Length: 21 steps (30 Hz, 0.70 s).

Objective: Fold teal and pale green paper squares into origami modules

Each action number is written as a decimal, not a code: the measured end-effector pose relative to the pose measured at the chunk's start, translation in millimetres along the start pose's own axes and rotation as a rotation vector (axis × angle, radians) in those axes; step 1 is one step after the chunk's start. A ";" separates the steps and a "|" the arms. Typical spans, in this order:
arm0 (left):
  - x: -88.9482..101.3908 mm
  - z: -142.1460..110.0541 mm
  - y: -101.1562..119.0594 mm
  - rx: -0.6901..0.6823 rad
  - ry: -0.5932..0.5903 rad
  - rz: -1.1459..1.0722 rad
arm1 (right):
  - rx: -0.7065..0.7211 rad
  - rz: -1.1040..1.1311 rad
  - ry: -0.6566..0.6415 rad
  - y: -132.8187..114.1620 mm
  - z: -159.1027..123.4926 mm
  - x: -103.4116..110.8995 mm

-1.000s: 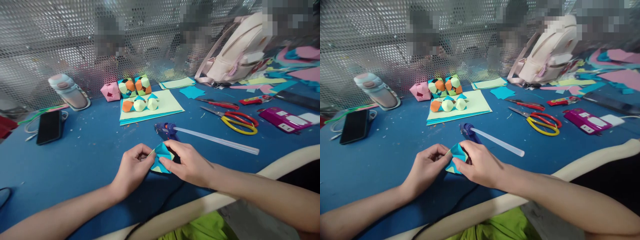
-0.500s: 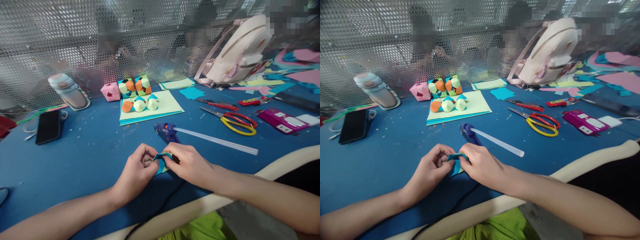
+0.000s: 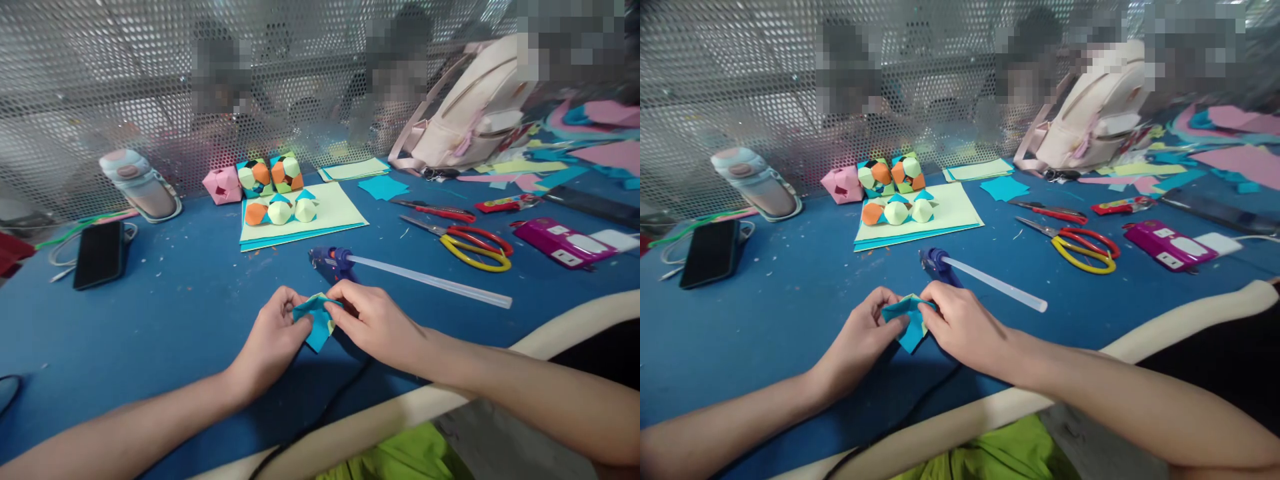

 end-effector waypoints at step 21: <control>-7.1 -2.7 -8.1 0.022 -0.100 -0.110 | 0.267 -0.052 0.051 -11.0 -2.6 0.2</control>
Point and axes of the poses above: each hand's wrist, its own z-axis towards the middle knuckle, its own x-axis out of the back of the hand, y = z × x, the point moved 8 cm from there along z, towards the middle knuckle, and after that the axes turned 1 degree about y, right-handed, at the moved point
